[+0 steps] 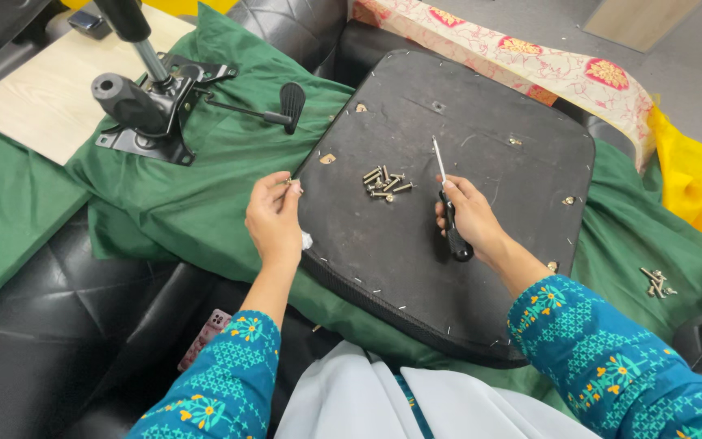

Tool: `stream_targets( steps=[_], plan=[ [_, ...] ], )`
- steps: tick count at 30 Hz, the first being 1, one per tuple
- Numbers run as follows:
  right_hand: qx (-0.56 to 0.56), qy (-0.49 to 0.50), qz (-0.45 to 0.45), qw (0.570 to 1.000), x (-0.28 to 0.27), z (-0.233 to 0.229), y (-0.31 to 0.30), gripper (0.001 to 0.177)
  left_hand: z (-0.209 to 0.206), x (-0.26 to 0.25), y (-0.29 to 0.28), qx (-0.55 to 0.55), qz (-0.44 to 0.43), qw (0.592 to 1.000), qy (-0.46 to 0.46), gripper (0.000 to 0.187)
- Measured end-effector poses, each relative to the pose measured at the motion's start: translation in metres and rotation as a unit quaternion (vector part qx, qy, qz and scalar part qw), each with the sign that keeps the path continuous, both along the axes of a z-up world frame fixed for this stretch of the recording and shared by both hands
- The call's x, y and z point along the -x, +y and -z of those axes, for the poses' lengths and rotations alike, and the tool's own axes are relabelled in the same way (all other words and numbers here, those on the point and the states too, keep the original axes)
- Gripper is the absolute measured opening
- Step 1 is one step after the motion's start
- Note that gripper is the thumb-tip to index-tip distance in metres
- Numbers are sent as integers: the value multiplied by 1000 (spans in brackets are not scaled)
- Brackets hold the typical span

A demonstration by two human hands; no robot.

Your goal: The person uses a screwdriver to fasten screws into a black upholstered seat cushion placed on a green cloth. They gather loose screws from the surrounding area and insert them into pre-drilled holes, tightening each one.

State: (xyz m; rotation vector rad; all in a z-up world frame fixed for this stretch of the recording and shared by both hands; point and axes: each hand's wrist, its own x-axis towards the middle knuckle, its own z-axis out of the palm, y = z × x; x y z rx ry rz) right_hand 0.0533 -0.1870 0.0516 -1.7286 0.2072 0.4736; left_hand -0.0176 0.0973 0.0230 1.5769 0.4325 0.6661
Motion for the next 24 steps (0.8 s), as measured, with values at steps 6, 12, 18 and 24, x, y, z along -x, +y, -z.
stream_targets(
  steps=[6,12,18,24],
  plan=[
    [-11,-19,-115,993,40,-12,50,43,6,14,38,-46,-4,998,43,18],
    [36,-71,-222,972,64,7,82,60,2,30,47,-112,62,989,72,16],
    [-1,-64,-196,979,65,25,80,62,-4,46,38,-146,82,983,75,15],
    [-33,-74,-178,981,69,34,75,61,-3,44,26,-191,68,977,70,13]
  ],
)
